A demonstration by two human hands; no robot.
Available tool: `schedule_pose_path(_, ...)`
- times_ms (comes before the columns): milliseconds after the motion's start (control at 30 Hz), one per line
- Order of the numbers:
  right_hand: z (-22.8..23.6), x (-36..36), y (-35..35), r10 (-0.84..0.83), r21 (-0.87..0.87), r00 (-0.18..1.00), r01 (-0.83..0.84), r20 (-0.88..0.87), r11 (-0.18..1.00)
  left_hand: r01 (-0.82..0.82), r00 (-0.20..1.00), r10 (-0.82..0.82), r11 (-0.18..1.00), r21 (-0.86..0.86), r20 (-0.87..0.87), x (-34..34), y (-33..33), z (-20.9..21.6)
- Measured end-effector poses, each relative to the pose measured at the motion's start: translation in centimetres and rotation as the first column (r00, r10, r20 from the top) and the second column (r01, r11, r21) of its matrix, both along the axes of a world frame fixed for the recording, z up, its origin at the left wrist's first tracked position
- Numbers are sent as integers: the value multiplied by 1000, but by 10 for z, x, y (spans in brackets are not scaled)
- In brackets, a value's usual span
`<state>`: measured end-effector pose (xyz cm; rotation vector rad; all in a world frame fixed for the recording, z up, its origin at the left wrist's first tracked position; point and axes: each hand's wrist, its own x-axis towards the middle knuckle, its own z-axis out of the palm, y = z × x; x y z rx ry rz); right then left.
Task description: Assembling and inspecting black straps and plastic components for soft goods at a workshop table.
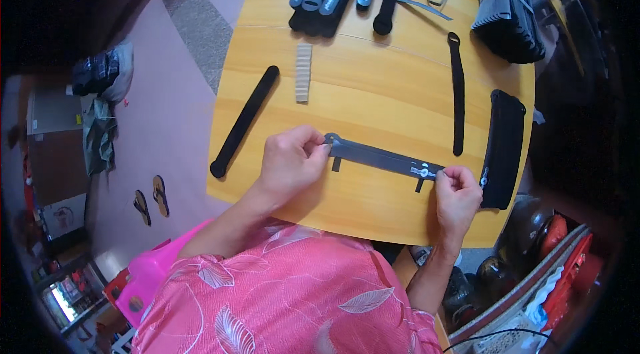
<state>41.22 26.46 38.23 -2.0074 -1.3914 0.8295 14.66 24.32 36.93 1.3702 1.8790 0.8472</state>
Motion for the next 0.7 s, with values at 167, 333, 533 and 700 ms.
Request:
schedule_pose_path(167, 0, -5, 0, -15, 25, 1000, 15, 13, 1000, -2, 1000, 2, 1000, 24, 6, -2, 0, 2)
schedule_pose_path(333, 1, -4, -1, -4, 10, 994, 3, 109, 1000, 71, 990, -77, 996, -48, -122, -9, 1, 6)
schedule_pose_path(533, -3, -2, -2, -28, 14, 985, 26, 173, 1000, 83, 996, -85, 994, -71, -24, -16, 2, 6)
schedule_pose_path(700, 10, -10, -19, 20, 132, 996, -30, 82, 991, 390, 896, -258, 846, 364, -361, -9, -22, 14)
